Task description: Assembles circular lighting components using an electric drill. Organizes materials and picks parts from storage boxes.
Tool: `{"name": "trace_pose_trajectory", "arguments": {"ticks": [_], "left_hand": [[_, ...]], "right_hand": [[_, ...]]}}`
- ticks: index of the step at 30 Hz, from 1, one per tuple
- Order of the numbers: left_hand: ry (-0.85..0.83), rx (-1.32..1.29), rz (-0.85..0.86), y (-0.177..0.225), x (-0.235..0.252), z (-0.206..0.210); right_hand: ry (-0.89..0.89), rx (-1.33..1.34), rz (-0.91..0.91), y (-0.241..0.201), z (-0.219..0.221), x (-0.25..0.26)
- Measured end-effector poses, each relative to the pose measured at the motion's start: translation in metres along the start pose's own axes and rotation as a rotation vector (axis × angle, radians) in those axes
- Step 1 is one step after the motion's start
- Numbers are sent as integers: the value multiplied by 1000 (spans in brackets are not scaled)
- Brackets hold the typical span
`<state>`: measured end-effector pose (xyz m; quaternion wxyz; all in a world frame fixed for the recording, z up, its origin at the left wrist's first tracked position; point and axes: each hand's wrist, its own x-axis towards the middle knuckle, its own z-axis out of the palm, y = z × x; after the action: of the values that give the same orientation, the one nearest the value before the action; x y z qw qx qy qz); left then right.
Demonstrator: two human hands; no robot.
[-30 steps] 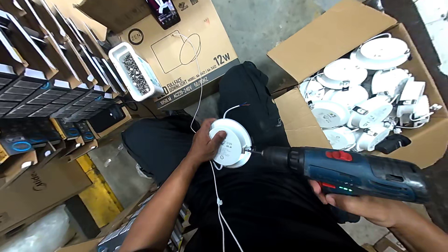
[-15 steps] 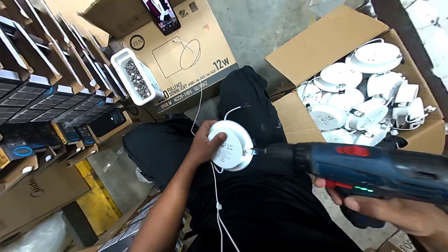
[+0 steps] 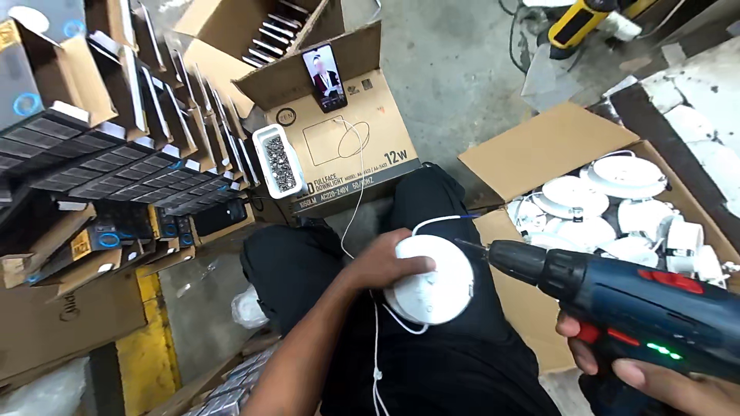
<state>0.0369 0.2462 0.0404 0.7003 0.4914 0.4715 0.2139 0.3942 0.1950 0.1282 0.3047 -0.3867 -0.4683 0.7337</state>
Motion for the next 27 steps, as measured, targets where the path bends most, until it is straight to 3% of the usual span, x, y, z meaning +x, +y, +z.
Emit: {"name": "trace_pose_trajectory", "arguments": {"ticks": [4,7,9,12,14,16,22,27], "left_hand": [[44,140,-25,14,13,39],[-21,391,-90,38,14,58],[-40,533,-119,45,13,62],[-6,537,-15,40,5,50],[39,396,23,33,-3,27],[227,404,-17,28,-9,-13],[895,992,-259,-13,-10,-171],[934,1112,-530,-45,7,-222]], "right_hand": [[-68,83,-31,4,13,16],[-78,130,-28,8,20,26],[-103,168,-27,9,24,31],[-125,198,-1,14,26,37],[-136,212,18,19,24,38],[-153,234,23,23,23,39],[-148,232,20,26,20,36],[-128,233,11,23,22,34]]}}
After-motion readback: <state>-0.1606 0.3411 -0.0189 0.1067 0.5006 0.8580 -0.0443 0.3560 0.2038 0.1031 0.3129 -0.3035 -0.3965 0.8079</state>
